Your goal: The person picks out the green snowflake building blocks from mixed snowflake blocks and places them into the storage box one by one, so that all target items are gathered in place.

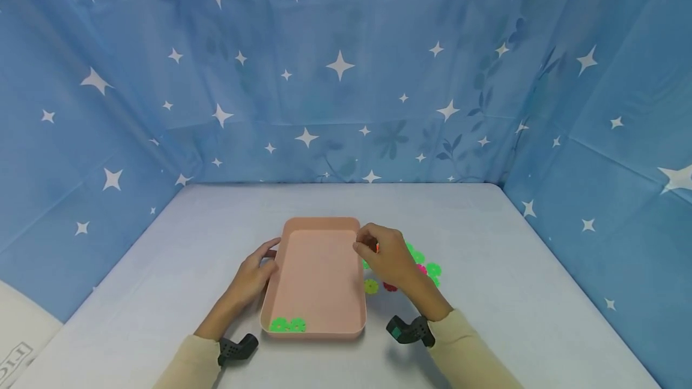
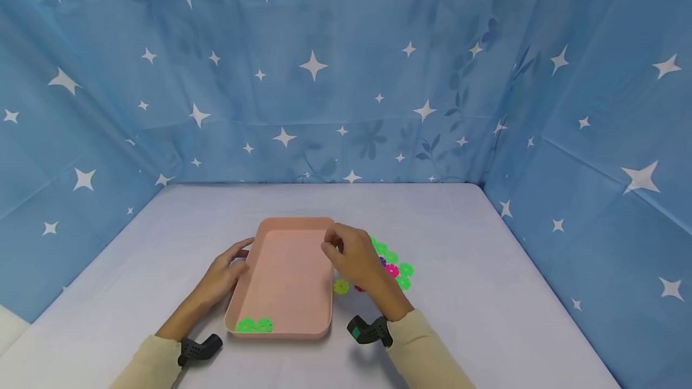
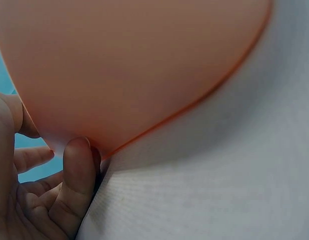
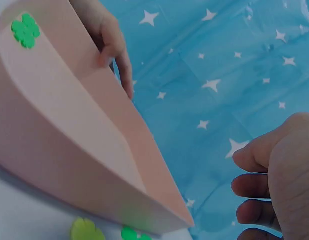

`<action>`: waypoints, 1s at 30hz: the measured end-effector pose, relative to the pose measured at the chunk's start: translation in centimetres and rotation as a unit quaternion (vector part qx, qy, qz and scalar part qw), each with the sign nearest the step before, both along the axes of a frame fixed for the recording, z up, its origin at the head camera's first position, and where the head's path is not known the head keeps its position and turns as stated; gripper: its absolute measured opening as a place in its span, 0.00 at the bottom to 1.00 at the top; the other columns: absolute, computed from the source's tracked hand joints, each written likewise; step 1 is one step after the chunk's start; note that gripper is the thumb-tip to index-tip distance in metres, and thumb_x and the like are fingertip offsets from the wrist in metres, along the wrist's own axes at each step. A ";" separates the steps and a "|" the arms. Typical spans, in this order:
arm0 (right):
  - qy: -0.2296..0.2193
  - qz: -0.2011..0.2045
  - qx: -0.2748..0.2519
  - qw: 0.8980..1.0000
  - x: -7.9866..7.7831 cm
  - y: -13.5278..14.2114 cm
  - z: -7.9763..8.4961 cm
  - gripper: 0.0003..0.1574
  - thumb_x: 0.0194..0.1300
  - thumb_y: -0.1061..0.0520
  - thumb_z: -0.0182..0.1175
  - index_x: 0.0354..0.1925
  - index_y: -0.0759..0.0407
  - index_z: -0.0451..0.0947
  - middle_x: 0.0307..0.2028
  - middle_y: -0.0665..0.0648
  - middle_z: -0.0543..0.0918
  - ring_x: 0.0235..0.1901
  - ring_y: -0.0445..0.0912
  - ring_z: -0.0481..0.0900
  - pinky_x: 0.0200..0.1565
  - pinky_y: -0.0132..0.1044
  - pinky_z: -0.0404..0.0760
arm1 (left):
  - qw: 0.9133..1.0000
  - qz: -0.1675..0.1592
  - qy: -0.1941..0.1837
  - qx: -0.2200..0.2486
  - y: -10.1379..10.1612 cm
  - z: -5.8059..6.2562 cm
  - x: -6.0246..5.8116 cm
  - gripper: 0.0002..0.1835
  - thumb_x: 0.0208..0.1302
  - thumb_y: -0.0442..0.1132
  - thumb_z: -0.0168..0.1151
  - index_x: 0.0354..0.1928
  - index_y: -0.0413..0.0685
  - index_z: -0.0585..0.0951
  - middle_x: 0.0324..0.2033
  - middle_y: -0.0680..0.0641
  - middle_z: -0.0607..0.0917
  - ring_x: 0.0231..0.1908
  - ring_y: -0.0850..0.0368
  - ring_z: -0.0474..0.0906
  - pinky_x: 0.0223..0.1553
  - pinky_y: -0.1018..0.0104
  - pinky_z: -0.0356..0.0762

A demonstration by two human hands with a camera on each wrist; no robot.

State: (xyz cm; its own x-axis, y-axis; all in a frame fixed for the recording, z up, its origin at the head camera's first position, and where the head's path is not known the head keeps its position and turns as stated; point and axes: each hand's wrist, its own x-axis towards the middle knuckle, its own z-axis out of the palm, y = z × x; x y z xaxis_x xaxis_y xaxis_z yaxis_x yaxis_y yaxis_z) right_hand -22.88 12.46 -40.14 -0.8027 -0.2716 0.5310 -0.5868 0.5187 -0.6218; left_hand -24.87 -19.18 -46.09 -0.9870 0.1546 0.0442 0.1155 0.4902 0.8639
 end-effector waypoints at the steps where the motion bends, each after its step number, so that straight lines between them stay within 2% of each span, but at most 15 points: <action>1: 0.003 -0.005 -0.002 1.000 -0.2 0.3 -0.2 0.06 0.65 0.63 0.65 0.33 0.54 0.79 0.24 0.44 0.78 0.24 0.40 0.73 0.28 0.33 0.75 | 1.000 0.001 0.001 -0.003 0.0 0.0 0.0 0.34 0.67 0.37 0.48 0.77 0.54 0.64 0.60 0.40 0.77 0.53 0.46 0.78 0.55 0.49 0.74; 8: -0.018 -0.038 0.002 0.999 -1.3 2.1 -1.2 0.04 0.66 0.63 0.63 0.34 0.56 0.80 0.24 0.46 0.78 0.23 0.42 0.71 0.27 0.34 0.73 | 1.000 -0.002 0.001 -0.005 0.1 0.0 0.0 0.33 0.68 0.38 0.47 0.77 0.55 0.64 0.61 0.40 0.77 0.57 0.43 0.75 0.61 0.41 0.68; 13: -0.067 -0.059 0.030 0.996 -1.8 2.6 -1.7 0.00 0.65 0.62 0.64 0.36 0.59 0.82 0.25 0.48 0.79 0.24 0.43 0.72 0.29 0.35 0.74 | 1.000 -0.001 0.001 -0.002 0.2 0.1 0.1 0.34 0.67 0.38 0.48 0.77 0.55 0.64 0.61 0.40 0.77 0.57 0.43 0.76 0.60 0.42 0.69; 16: -0.110 -0.072 0.070 0.989 -2.2 2.5 -2.3 0.04 0.64 0.63 0.65 0.39 0.58 0.83 0.28 0.47 0.81 0.25 0.43 0.73 0.31 0.36 0.75 | 1.000 -0.001 0.000 0.002 0.1 0.1 0.2 0.34 0.67 0.38 0.49 0.77 0.55 0.64 0.61 0.39 0.77 0.54 0.45 0.77 0.57 0.45 0.72; 21: -0.159 -0.102 0.134 0.973 -2.5 2.1 -3.0 0.07 0.62 0.59 0.68 0.41 0.55 0.85 0.33 0.47 0.83 0.32 0.44 0.76 0.38 0.41 0.79 | 1.000 -0.003 -0.001 0.008 0.1 0.0 0.2 0.34 0.66 0.37 0.50 0.77 0.54 0.64 0.61 0.39 0.77 0.52 0.46 0.79 0.55 0.48 0.74; 23: -0.164 -0.112 0.151 0.968 -2.5 1.9 -3.2 0.08 0.61 0.57 0.69 0.41 0.54 0.85 0.33 0.47 0.83 0.35 0.45 0.76 0.40 0.43 0.79 | 1.000 -0.002 0.002 0.007 0.1 -0.1 0.1 0.35 0.66 0.37 0.50 0.77 0.54 0.65 0.60 0.39 0.77 0.51 0.46 0.79 0.54 0.49 0.74; 30: -0.157 -0.130 0.197 0.959 -2.8 1.1 -4.3 0.13 0.58 0.51 0.72 0.39 0.55 0.85 0.30 0.48 0.79 0.34 0.45 0.73 0.33 0.39 0.76 | 1.000 -0.001 0.000 0.007 0.0 -0.1 0.1 0.34 0.66 0.37 0.49 0.77 0.54 0.65 0.60 0.39 0.77 0.49 0.47 0.80 0.51 0.52 0.76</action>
